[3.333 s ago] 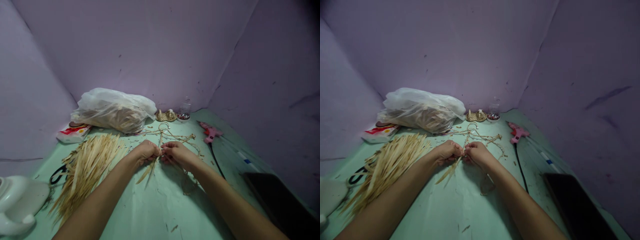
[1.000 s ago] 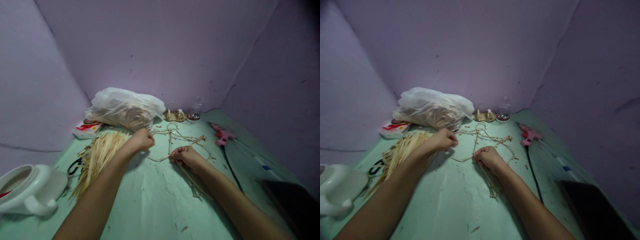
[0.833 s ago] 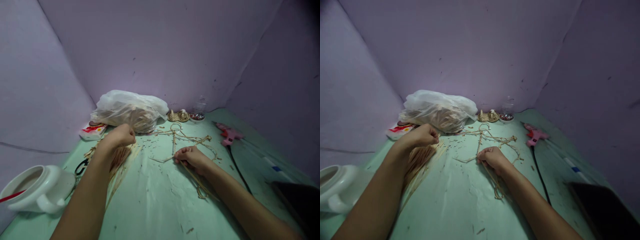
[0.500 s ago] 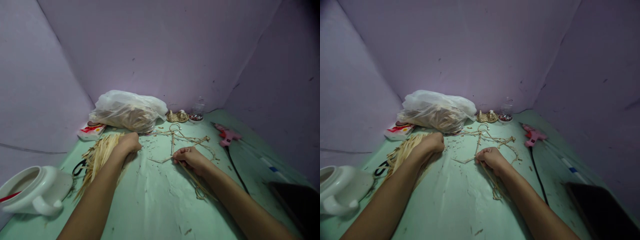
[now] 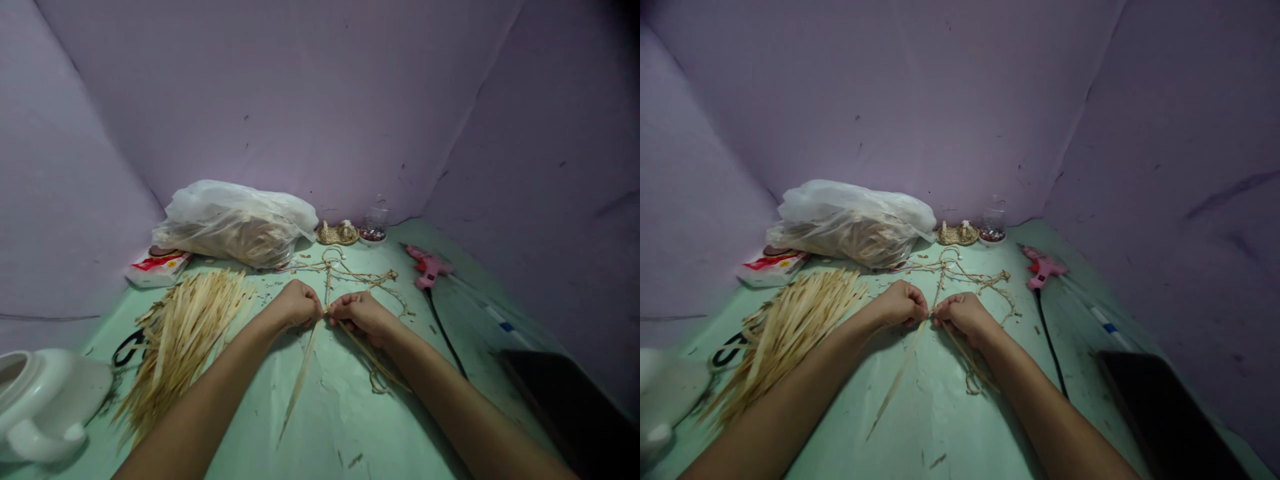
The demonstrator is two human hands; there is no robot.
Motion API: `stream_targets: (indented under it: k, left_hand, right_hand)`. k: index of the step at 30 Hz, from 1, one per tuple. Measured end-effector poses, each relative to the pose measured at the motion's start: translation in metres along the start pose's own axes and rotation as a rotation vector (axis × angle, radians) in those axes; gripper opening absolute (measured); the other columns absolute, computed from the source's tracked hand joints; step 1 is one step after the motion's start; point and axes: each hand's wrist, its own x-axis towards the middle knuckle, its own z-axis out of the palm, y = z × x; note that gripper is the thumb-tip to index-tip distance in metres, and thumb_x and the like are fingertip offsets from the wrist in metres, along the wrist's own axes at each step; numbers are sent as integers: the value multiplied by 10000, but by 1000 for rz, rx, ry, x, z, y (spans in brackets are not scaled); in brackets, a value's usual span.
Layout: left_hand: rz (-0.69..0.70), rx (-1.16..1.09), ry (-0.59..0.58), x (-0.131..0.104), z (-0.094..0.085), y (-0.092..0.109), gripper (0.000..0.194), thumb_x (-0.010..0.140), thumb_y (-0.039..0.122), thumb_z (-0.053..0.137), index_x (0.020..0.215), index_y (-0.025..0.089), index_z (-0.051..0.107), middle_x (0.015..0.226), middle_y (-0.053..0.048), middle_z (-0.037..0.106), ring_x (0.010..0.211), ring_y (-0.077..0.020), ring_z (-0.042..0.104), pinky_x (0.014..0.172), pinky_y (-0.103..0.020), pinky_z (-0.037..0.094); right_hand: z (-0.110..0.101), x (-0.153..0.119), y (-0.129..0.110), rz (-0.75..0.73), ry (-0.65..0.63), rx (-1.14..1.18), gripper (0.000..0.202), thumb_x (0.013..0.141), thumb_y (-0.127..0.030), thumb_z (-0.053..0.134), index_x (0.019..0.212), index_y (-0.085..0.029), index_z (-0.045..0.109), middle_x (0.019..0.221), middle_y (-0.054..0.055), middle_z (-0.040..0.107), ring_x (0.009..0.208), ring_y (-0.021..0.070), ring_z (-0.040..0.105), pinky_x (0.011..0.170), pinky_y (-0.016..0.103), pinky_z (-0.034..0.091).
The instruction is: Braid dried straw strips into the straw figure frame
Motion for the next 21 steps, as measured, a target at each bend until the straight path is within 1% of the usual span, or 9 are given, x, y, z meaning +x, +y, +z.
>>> stream_targets:
  k: [4,7,10,15,18,21]
  left_hand:
    - [-65,-74,-5,2,5,-2,57,560,83,478,572,129,510,307,36,417,264,-65,310,332,-188,242]
    - [-100,-170,-18,4,6,-4,91,559,70,485,624,131,503,346,30,457,290,-75,363,336,-187,276]
    - [-102,-234,-47,6,6,-6,94,552,66,502,626,123,506,389,16,489,326,-80,408,349,-191,309]
    - [-122,-165,-32,5,6,-4,42,551,83,508,563,123,511,329,35,424,281,-61,335,330,-188,256]
    - [-147,-125,-19,1,6,-1,54,550,82,491,568,128,514,309,41,407,260,-61,303,320,-189,222]
    - [-160,-130,-24,0,8,1,77,555,73,465,567,127,519,300,34,411,248,-65,296,314,-189,216]
  right_hand:
    - [-1,0,-1,2,-16,-8,70,554,-143,528,517,-123,584,324,-55,423,295,27,246,313,178,132]
    - [0,-2,-3,0,-20,11,64,555,-141,533,520,-123,584,356,-50,463,302,26,259,313,177,144]
    - [0,-3,-4,5,-7,28,54,550,-134,541,536,-121,591,402,-41,513,316,26,284,316,176,153]
    - [-1,-1,-2,-8,-20,24,54,550,-141,548,536,-118,594,420,-35,528,319,24,281,315,174,152]
    - [-1,0,-1,-10,-25,28,57,548,-131,539,530,-121,593,410,-34,521,321,25,287,315,174,155]
    - [-2,0,0,-15,-43,32,62,548,-121,535,538,-119,597,421,-27,535,322,25,291,315,173,147]
